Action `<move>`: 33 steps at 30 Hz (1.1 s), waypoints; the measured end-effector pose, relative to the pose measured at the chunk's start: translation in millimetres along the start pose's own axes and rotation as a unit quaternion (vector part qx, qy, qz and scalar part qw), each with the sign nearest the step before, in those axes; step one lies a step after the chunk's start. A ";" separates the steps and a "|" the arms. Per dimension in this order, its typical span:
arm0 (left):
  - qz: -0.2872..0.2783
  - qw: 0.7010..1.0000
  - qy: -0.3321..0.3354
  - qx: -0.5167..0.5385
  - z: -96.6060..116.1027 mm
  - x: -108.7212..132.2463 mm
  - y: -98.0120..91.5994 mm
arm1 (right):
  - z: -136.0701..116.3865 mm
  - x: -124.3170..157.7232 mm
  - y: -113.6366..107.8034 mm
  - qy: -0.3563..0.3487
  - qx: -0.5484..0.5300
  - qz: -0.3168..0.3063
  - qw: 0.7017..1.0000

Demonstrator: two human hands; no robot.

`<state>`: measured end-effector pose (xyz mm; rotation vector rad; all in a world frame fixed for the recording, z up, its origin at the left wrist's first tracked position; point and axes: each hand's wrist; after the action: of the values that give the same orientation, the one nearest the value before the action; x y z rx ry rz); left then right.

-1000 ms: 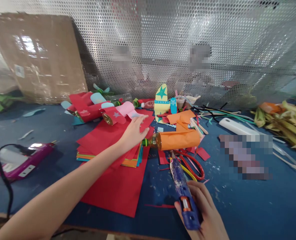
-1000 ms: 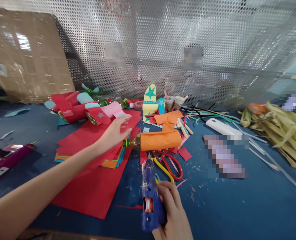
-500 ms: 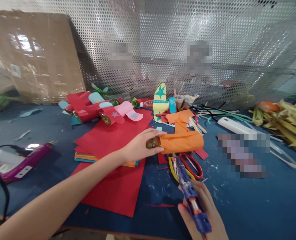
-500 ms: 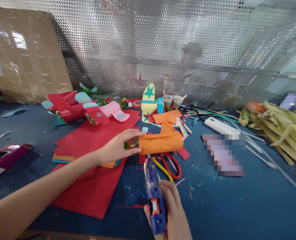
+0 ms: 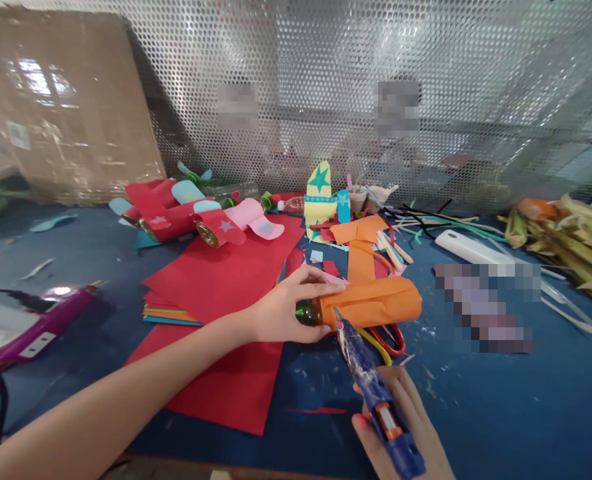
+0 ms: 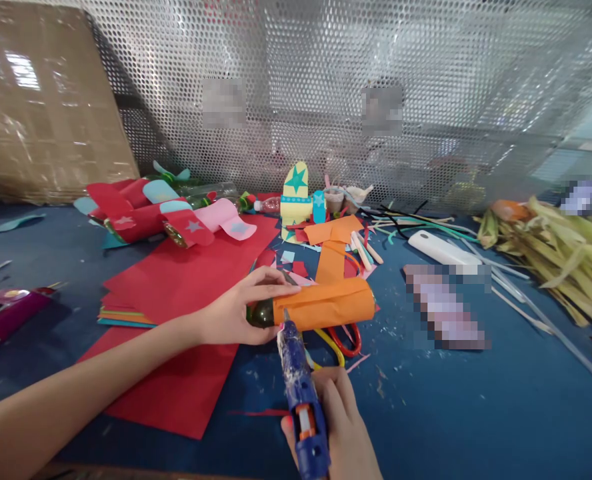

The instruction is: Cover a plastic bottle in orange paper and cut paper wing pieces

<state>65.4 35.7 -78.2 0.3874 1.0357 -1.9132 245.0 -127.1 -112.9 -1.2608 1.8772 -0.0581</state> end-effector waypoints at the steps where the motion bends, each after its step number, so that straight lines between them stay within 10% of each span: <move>1: -0.003 1.000 0.001 0.002 -0.1 0.2 -0.1 | 1.8 0.2 -0.2 -0.010 0.006 -0.013 1.000; 33: -0.023 0.999 -0.020 0.023 5.4 0.2 -3.4 | -2.8 -1.5 4.7 0.028 0.017 0.034 0.999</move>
<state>63.2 32.2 -73.4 0.3537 0.9842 -1.9800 239.9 -124.7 -112.4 -1.1818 1.9572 -0.0904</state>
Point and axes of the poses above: each hand's wrist, its own x-axis away from the middle knuckle, its own y-axis out of the palm, z = x × y, and after that the axes turned 12 degrees about z, right-handed
